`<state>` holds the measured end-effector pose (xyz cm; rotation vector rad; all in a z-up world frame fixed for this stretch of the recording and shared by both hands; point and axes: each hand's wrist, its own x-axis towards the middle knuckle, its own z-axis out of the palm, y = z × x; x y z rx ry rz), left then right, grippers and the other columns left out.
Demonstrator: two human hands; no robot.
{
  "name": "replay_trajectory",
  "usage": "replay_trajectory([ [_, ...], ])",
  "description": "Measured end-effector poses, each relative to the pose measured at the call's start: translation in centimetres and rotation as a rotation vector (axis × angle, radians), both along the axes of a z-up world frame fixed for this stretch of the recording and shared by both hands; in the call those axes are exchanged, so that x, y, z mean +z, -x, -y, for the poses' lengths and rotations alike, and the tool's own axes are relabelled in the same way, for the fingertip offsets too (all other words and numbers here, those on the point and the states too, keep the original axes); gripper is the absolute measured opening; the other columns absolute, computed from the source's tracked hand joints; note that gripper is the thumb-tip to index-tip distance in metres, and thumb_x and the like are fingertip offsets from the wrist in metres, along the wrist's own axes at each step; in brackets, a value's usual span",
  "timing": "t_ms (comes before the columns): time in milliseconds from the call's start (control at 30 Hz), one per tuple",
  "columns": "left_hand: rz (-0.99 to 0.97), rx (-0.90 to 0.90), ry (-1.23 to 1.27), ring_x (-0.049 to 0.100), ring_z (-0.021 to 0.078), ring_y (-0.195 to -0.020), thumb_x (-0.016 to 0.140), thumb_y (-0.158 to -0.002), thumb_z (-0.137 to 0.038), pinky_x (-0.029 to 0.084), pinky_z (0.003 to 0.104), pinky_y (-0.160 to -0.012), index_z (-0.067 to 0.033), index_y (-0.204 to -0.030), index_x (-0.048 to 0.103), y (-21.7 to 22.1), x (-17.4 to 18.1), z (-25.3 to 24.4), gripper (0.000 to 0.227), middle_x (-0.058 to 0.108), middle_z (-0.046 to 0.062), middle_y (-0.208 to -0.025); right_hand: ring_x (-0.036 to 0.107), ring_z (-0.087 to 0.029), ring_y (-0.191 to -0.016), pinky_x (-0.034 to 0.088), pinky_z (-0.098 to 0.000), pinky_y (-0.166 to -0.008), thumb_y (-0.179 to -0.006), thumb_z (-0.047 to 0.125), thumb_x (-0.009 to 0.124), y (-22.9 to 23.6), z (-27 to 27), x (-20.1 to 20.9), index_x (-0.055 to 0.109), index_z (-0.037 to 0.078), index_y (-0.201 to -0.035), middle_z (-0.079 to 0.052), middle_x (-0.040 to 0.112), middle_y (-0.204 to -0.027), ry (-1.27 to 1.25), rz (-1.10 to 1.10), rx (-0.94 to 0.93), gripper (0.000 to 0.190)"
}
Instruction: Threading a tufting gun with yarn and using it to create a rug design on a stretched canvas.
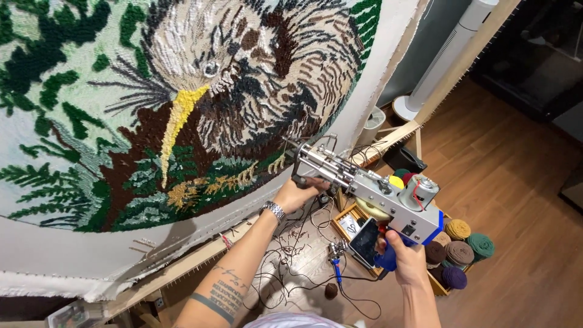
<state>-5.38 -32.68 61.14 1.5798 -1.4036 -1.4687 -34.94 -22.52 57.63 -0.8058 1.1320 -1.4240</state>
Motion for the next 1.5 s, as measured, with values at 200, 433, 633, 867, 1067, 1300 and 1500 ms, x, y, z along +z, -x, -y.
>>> replay_trajectory([
  [200,-0.081,0.088,0.032,0.034,0.0026,-0.044,0.071,-0.089,-0.033,0.028,0.019,-0.039,-0.0189,-0.125,0.073,3.0,2.8,2.7,0.039,0.078,0.001,-0.103,0.056,-0.020,-0.066,0.049,-0.0362,-0.055,-0.083,0.025,0.082,3.2,3.3,2.7,0.054,0.001,-0.131,-0.012,0.059,-0.088,0.192,0.021,0.176,0.060],
  [433,-0.050,0.245,0.315,0.072,0.0240,-0.113,0.088,-0.080,-0.047,0.054,0.035,-0.100,-0.0179,-0.111,0.083,7.8,-0.3,7.5,0.043,0.080,0.006,-0.115,0.057,-0.022,-0.059,0.055,-0.0417,-0.053,-0.087,0.011,0.082,7.4,7.1,9.5,0.069,-0.003,-0.094,-0.015,0.064,-0.069,0.344,-0.156,0.336,0.020],
  [633,-0.037,0.329,0.318,0.073,0.0248,-0.102,0.088,-0.082,-0.043,0.054,0.038,-0.096,-0.0155,-0.105,0.084,12.3,-0.2,6.0,0.037,0.081,0.011,-0.101,0.057,-0.024,-0.051,0.051,-0.0401,-0.047,-0.089,0.011,0.082,12.4,10.6,6.4,0.068,-0.004,-0.086,-0.016,0.059,-0.060,0.204,-0.121,0.348,0.021],
  [867,0.062,0.345,-0.031,0.048,0.0065,-0.058,0.072,-0.100,-0.026,0.039,0.022,-0.052,-0.0190,-0.108,0.076,16.2,-0.6,4.9,0.012,0.070,-0.002,-0.082,0.052,-0.015,-0.047,0.054,-0.0306,-0.046,-0.087,0.022,0.080,15.9,12.6,4.5,0.060,0.003,-0.106,-0.006,0.058,-0.064,0.027,-0.166,0.546,0.033],
  [1067,0.127,0.235,0.050,0.046,0.0061,-0.056,0.071,-0.098,-0.033,0.036,0.026,-0.055,-0.0319,-0.104,0.083,16.8,-2.4,6.2,0.013,0.081,-0.009,-0.097,0.047,-0.020,-0.044,0.047,-0.0349,-0.044,-0.092,0.009,0.073,16.7,13.3,1.6,0.059,-0.001,-0.100,-0.011,0.053,-0.062,-0.003,-0.132,0.469,0.019],
  [1300,0.086,0.192,0.027,0.051,0.0092,-0.061,0.078,-0.087,-0.046,0.037,0.027,-0.058,-0.0223,-0.103,0.075,15.0,-6.4,9.9,0.029,0.064,-0.007,-0.074,0.047,-0.022,-0.045,0.046,-0.0370,-0.046,-0.094,0.004,0.069,14.4,14.6,-2.2,0.053,-0.001,-0.099,-0.012,0.050,-0.059,0.019,-0.175,0.412,0.017],
  [1500,-0.034,0.215,0.048,0.036,0.0052,-0.052,0.077,-0.088,-0.039,0.031,0.023,-0.057,-0.0214,-0.120,0.076,11.8,-9.3,13.2,0.036,0.049,-0.013,-0.062,0.053,-0.026,-0.048,0.047,-0.0391,-0.050,-0.095,-0.001,0.062,11.6,17.4,-7.1,0.053,-0.002,-0.086,-0.015,0.054,-0.057,0.101,-0.290,0.400,0.013],
])
